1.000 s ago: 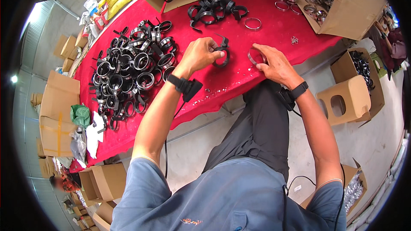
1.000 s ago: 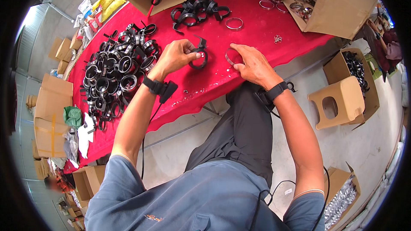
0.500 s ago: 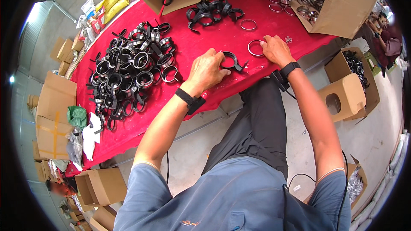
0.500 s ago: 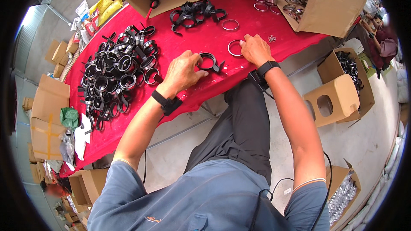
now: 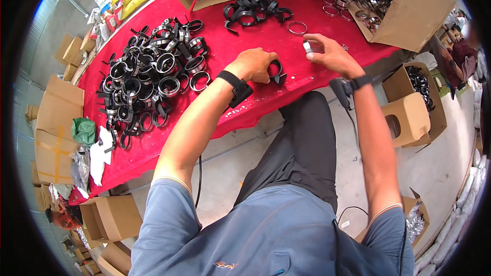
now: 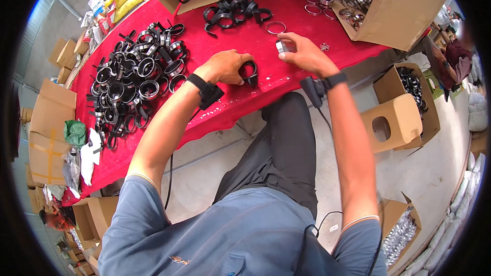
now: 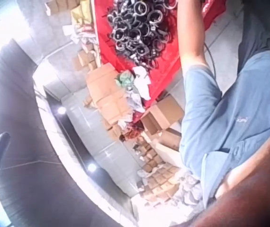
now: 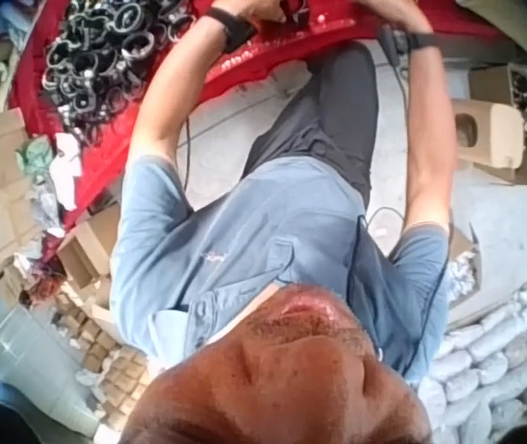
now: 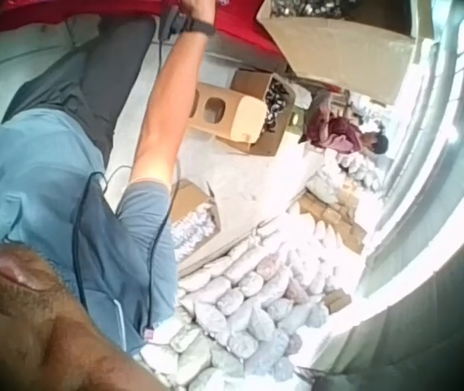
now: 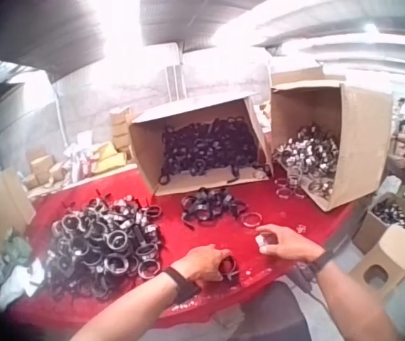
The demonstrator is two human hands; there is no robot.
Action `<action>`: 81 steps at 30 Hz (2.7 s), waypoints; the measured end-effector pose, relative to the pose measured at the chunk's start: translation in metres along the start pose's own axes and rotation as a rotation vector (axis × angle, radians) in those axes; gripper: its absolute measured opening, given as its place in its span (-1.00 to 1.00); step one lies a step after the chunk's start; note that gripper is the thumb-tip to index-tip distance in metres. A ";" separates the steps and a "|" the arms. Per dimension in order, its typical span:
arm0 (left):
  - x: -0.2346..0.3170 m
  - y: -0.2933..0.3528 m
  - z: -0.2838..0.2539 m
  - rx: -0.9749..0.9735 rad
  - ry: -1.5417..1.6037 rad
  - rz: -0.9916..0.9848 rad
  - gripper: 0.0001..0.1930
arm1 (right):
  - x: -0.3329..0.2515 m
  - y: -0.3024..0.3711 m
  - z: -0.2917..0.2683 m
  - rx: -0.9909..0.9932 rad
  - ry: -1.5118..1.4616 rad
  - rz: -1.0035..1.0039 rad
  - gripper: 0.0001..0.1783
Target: Manually assembling black plastic circular components with metal rings.
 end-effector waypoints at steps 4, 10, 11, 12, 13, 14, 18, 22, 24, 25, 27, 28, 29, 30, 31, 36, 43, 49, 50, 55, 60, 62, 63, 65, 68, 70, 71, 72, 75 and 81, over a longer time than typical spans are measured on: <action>-0.009 0.024 0.007 0.216 0.277 0.101 -0.22 | -0.027 0.053 0.032 -0.196 -0.917 -0.374 -0.10; 0.037 0.101 0.024 0.263 1.370 0.465 -0.09 | -0.038 0.089 0.078 -0.261 -1.083 -0.594 -0.01; 0.039 0.106 0.030 0.209 1.464 0.556 -0.01 | -0.036 0.093 0.082 -0.257 -1.077 -0.609 -0.07; 0.043 0.112 0.036 0.206 1.468 0.550 -0.01 | -0.034 0.093 0.087 -0.257 -1.084 -0.606 -0.07; 0.047 0.118 0.042 0.254 1.564 0.652 -0.03 | -0.032 0.094 0.092 -0.322 -1.124 -0.706 -0.12; 0.053 0.122 0.048 0.302 1.663 0.759 -0.04 | -0.031 0.098 0.095 -0.383 -1.161 -0.802 -0.17; 0.065 0.134 0.063 0.310 1.883 0.952 -0.05 | -0.026 0.102 0.109 -0.439 -1.253 -0.870 -0.34; 0.075 0.137 0.068 0.268 1.859 0.946 0.00 | -0.040 0.114 0.118 -0.433 -1.160 -0.842 -0.49; 0.075 0.137 0.073 0.231 1.857 0.950 0.01 | -0.046 0.119 0.118 -0.407 -1.100 -0.793 -0.52; 0.076 0.138 0.077 0.225 1.875 0.961 0.00 | -0.045 0.121 0.118 -0.404 -1.051 -0.770 -0.46; 0.074 0.140 0.084 0.197 1.914 0.989 -0.02 | -0.050 0.123 0.119 -0.407 -1.004 -0.756 -0.39; 0.075 0.140 0.086 0.203 1.909 0.983 -0.02 | -0.053 0.126 0.120 -0.358 -1.033 -0.712 -0.31; 0.076 0.141 0.089 0.200 1.925 0.988 -0.03 | -0.058 0.127 0.122 -0.312 -1.063 -0.667 -0.22; 0.077 0.142 0.091 0.196 1.941 0.995 -0.03 | -0.065 0.129 0.123 -0.322 -1.066 -0.674 -0.22; 0.075 0.141 0.094 0.176 1.957 1.031 -0.03 | -0.071 0.131 0.123 -0.269 -1.016 -0.625 -0.12; 0.080 0.145 0.093 0.176 1.961 1.019 -0.01 | -0.087 0.145 0.126 -0.092 -0.848 -0.481 0.05; 0.098 0.155 0.077 0.357 1.616 0.684 -0.05 | -0.088 0.162 0.131 -0.043 -0.877 -0.376 -0.16; 0.109 0.149 0.084 0.473 1.497 0.732 -0.04 | -0.070 0.173 0.136 -0.056 -0.819 -0.539 -0.10; 0.109 0.149 0.083 0.487 1.494 0.719 -0.04 | -0.067 0.175 0.135 -0.091 -0.747 -0.635 -0.05; 0.114 0.151 0.081 0.439 1.505 0.702 -0.05 | -0.056 0.176 0.127 -0.206 -0.711 -0.705 0.03; 0.111 0.144 0.091 0.461 1.424 0.777 -0.05 | -0.054 0.173 0.125 -0.177 -0.667 -0.650 0.03; 0.111 0.143 0.090 0.452 1.440 0.801 -0.04 | -0.058 0.171 0.120 -0.174 -0.734 -0.567 0.00; 0.115 0.143 0.088 0.444 1.490 0.756 -0.04 | -0.060 0.168 0.119 -0.164 -0.796 -0.482 -0.01; 0.117 0.141 0.082 0.389 1.631 0.675 0.00 | -0.058 0.166 0.117 -0.099 -0.790 -0.306 -0.04; 0.108 0.127 0.094 0.467 1.380 0.733 -0.07 | -0.061 0.162 0.129 -0.003 -0.702 -0.103 -0.12; 0.100 0.125 0.095 0.486 1.330 0.721 -0.19 | -0.065 0.161 0.132 0.041 -0.731 0.049 -0.16; 0.095 0.125 0.088 0.512 1.126 0.699 -0.23 | -0.066 0.159 0.135 0.071 -0.753 0.084 -0.20; 0.094 0.124 0.082 0.534 0.924 0.675 -0.26 | -0.067 0.158 0.139 0.076 -0.756 0.093 -0.20; 0.094 0.121 0.082 0.547 0.823 0.669 -0.33 | -0.069 0.150 0.146 0.077 -0.673 0.077 -0.24; 0.096 0.121 0.080 0.515 0.795 0.631 -0.21 | -0.065 0.142 0.155 0.089 -0.682 0.079 -0.22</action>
Point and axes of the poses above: each hand's wrist, its own y-axis away from the middle knuckle, its own z-axis out of the palm, x = y × z, the point moved 2 cm from there along -y, towards the middle knuckle, and after that the axes turned 15 degrees about -x, right-handed, at the moved point
